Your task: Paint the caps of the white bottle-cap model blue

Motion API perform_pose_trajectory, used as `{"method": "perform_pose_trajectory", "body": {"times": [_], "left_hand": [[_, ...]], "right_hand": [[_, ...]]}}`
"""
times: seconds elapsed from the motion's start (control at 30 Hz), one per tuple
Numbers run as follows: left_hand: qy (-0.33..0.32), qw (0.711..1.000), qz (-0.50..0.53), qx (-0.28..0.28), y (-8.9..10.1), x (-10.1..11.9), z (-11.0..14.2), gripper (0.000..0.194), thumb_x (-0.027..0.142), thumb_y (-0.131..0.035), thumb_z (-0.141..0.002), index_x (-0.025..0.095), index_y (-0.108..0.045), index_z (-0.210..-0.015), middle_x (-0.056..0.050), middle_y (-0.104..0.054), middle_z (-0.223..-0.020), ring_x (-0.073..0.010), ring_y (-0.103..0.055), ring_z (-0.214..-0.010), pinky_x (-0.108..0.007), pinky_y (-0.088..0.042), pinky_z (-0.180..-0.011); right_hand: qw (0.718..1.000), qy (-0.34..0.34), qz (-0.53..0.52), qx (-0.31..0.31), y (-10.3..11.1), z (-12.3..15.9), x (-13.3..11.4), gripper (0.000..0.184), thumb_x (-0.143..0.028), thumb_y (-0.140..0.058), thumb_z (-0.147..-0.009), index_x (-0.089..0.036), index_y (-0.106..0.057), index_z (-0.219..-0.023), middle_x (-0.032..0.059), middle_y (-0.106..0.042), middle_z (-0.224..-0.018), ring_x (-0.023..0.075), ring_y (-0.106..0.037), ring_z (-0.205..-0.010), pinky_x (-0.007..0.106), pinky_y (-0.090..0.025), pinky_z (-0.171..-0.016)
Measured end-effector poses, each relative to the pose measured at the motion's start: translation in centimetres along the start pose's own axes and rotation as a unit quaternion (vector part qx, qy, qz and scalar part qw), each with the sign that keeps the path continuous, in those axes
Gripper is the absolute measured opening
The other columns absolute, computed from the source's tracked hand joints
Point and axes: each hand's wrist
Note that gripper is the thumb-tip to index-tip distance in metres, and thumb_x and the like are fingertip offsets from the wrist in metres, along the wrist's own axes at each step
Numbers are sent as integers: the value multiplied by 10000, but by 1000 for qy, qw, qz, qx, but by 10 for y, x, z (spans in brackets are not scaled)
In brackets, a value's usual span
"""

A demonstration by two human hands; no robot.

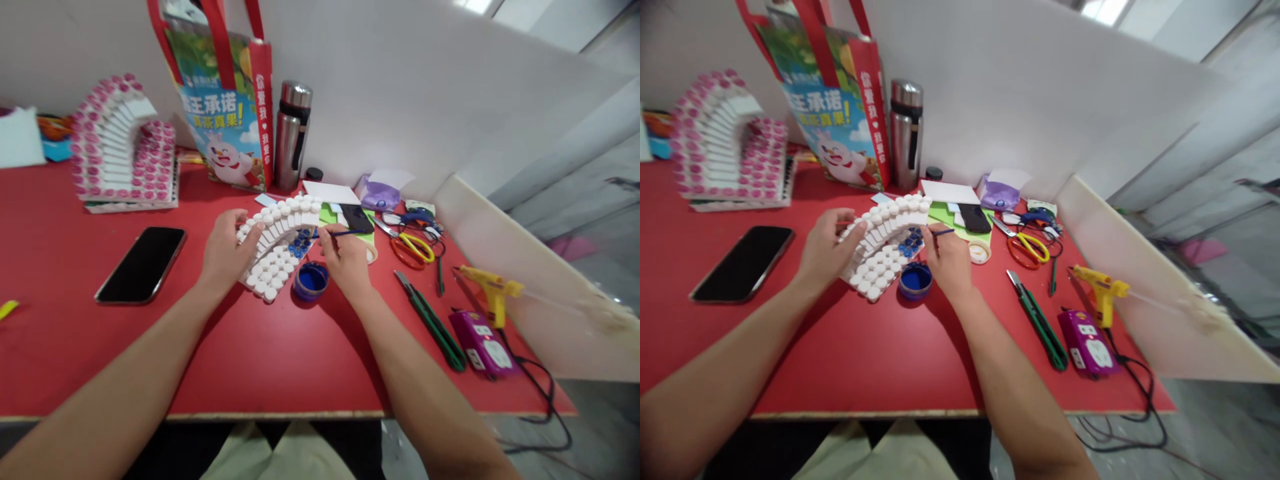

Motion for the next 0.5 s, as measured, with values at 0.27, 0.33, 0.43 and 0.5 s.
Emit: {"method": "perform_pose_trajectory", "body": {"times": [0.27, 0.33, 0.43, 0.5], "left_hand": [[1, 1000, -3, 3, -1, -1, -1, 437, 498, -614, -968, 181, -636, -1267, -172, -715, -1323, -333, -694, -1223, -522, -550, -1081], [2, 1000, -2, 2, -1, -1, -1, 444, 501, -610, -970, 177, -633, -1273, -174, -713, -1325, -334, -694, -1222, -522, -553, -1076], [-4, 1000, -1, 1, -1, -1, -1, 454, 501, -606, -971, 165, -633, -1275, -188, -710, -1335, -342, -692, -1230, -532, -549, -1081], [-6, 1000, 0, 4, -1, -1, -1, 445, 496, -607, -970, 167, -635, -1269, -188, -711, -1335, -344, -690, -1233, -537, -546, -1086]], "right_hand": [[1000, -17, -20, -5, 0, 1, 0, 341, -508, -510, -1099, -253, -697, -972, 48, -748, -786, 218, -719, -724, 327, -532, -639], [999, -21, -30, -4, 0, 1, 0, 345, -512, -512, -1101, -246, -699, -985, 47, -754, -800, 213, -719, -721, 327, -542, -656], [999, -16, -37, -2, 0, 0, 0, 332, -497, -518, -1104, -246, -704, -991, 49, -765, -837, 211, -734, -757, 326, -548, -693], [999, -11, -38, -8, 0, 0, 0, 329, -493, -521, -1101, -248, -704, -979, 47, -761, -825, 213, -735, -762, 325, -543, -690]]}}
Point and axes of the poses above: each hand's wrist, its own z-axis away from the middle knuckle, its own y-axis out of the back of the hand, x = y × z
